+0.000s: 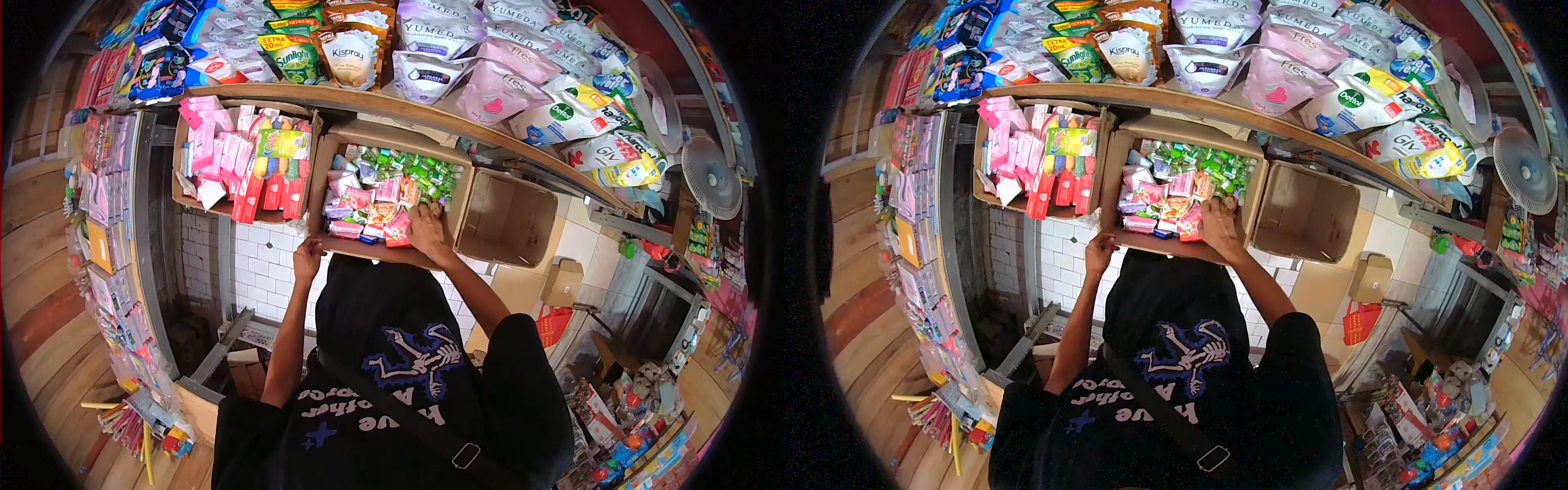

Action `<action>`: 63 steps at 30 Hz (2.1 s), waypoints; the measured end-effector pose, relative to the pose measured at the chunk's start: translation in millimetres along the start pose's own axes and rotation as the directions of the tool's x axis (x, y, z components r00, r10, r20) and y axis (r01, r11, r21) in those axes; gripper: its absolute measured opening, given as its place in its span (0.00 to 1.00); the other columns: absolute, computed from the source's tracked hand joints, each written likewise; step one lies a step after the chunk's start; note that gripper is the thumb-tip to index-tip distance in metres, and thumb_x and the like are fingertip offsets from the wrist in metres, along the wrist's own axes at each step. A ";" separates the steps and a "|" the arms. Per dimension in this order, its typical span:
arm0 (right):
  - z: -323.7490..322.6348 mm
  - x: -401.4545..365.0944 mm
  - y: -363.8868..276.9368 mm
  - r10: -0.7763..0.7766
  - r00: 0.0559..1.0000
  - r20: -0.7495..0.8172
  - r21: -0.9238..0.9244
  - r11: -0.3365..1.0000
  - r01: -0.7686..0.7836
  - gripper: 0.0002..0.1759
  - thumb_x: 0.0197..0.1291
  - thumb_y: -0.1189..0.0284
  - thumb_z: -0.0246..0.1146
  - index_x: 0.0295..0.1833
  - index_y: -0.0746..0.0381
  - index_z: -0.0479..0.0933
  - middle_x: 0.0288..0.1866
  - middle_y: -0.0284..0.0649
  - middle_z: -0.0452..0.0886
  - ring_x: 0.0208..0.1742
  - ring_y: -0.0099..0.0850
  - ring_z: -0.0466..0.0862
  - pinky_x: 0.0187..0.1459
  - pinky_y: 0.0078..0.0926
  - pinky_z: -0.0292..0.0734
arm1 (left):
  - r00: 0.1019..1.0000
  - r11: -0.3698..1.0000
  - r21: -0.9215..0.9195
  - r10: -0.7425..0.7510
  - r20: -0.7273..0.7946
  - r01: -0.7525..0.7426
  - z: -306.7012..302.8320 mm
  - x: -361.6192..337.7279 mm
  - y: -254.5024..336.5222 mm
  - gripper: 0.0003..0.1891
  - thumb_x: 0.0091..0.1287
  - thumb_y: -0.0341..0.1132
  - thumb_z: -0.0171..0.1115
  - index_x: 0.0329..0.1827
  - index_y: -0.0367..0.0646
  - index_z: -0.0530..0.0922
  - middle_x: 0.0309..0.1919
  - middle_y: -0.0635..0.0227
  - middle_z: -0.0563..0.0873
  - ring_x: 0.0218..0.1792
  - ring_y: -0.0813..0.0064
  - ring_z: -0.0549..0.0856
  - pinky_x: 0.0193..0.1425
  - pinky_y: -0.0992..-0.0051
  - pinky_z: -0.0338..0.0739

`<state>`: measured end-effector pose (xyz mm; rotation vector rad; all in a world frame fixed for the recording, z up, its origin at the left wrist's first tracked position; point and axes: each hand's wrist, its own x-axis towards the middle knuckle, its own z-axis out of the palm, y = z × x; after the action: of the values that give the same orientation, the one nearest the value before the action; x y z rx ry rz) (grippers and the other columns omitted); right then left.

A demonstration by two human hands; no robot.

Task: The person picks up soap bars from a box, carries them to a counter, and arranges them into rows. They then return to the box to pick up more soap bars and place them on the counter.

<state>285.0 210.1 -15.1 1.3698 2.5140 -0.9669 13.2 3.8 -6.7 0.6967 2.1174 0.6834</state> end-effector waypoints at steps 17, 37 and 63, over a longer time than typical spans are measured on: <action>46.2 -16.8 34.2 -0.223 0.968 0.113 -0.236 0.941 0.244 0.11 0.54 0.76 0.58 0.45 0.61 0.75 0.51 0.43 0.71 0.57 0.41 0.73 0.46 0.39 0.80 | 0.973 0.898 0.375 0.207 0.099 -0.229 41.3 33.4 47.6 0.18 0.59 0.35 0.65 0.52 0.44 0.77 0.47 0.49 0.82 0.48 0.53 0.83 0.46 0.59 0.79; 44.0 41.7 -26.3 -0.257 0.952 0.164 -0.041 0.963 0.267 0.24 0.54 0.78 0.60 0.58 0.57 0.69 0.60 0.42 0.66 0.53 0.47 0.79 0.50 0.44 0.78 | 0.881 0.595 0.653 0.262 0.393 -0.468 101.7 39.6 26.6 0.12 0.64 0.31 0.52 0.50 0.41 0.76 0.38 0.52 0.85 0.43 0.54 0.84 0.43 0.59 0.81; 17.0 36.2 -33.1 -0.098 0.983 0.153 -0.044 0.993 0.106 0.23 0.50 0.76 0.62 0.55 0.60 0.73 0.59 0.48 0.69 0.54 0.50 0.77 0.52 0.42 0.77 | 0.915 0.824 0.398 0.376 0.146 -0.403 82.2 54.6 69.4 0.18 0.62 0.27 0.54 0.56 0.44 0.71 0.68 0.55 0.65 0.59 0.48 0.72 0.60 0.55 0.71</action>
<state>234.5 213.1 -26.8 1.1182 2.4979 -0.9761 67.1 108.4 -33.0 1.4036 2.1009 0.3991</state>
